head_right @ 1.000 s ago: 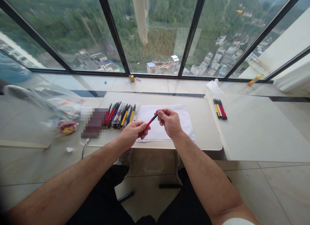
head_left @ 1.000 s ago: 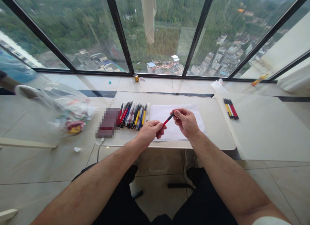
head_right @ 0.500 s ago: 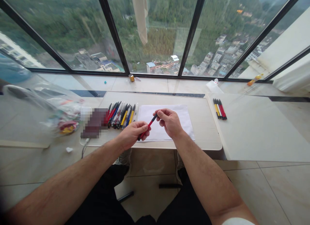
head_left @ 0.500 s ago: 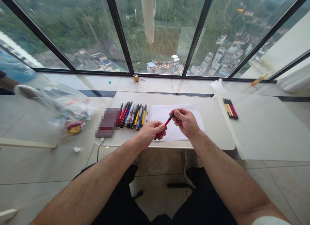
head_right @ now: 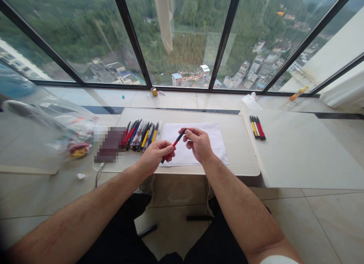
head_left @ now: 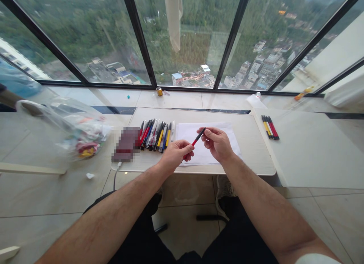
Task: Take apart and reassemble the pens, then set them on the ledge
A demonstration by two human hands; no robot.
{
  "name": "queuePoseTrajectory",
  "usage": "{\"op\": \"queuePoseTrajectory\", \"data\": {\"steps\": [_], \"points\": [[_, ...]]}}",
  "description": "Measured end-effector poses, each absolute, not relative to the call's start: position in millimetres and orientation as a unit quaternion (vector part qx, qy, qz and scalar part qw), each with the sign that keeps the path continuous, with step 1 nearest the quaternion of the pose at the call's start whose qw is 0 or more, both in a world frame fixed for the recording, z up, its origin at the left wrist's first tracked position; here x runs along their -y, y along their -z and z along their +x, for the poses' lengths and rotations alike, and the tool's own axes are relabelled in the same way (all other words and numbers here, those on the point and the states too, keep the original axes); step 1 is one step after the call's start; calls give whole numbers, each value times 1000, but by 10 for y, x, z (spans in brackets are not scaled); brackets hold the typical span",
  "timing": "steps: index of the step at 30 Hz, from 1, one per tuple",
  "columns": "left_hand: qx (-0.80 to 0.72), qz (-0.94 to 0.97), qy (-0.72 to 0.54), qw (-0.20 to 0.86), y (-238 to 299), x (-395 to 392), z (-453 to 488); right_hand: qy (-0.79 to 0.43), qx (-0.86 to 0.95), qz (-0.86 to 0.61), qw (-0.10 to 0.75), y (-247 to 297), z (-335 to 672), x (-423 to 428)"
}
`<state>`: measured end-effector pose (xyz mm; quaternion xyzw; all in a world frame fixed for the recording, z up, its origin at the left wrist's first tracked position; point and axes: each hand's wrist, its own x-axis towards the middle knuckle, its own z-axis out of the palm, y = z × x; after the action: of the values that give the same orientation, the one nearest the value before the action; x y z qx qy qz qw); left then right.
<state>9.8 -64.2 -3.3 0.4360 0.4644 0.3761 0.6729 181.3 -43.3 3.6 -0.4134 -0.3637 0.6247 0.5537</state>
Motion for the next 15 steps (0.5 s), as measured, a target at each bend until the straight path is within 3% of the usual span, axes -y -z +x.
{"op": "queuePoseTrajectory", "data": {"steps": [15], "points": [[-485, 382, -487, 618, 41, 539, 74, -551, 521, -494, 426, 6, 1691, 504]]}}
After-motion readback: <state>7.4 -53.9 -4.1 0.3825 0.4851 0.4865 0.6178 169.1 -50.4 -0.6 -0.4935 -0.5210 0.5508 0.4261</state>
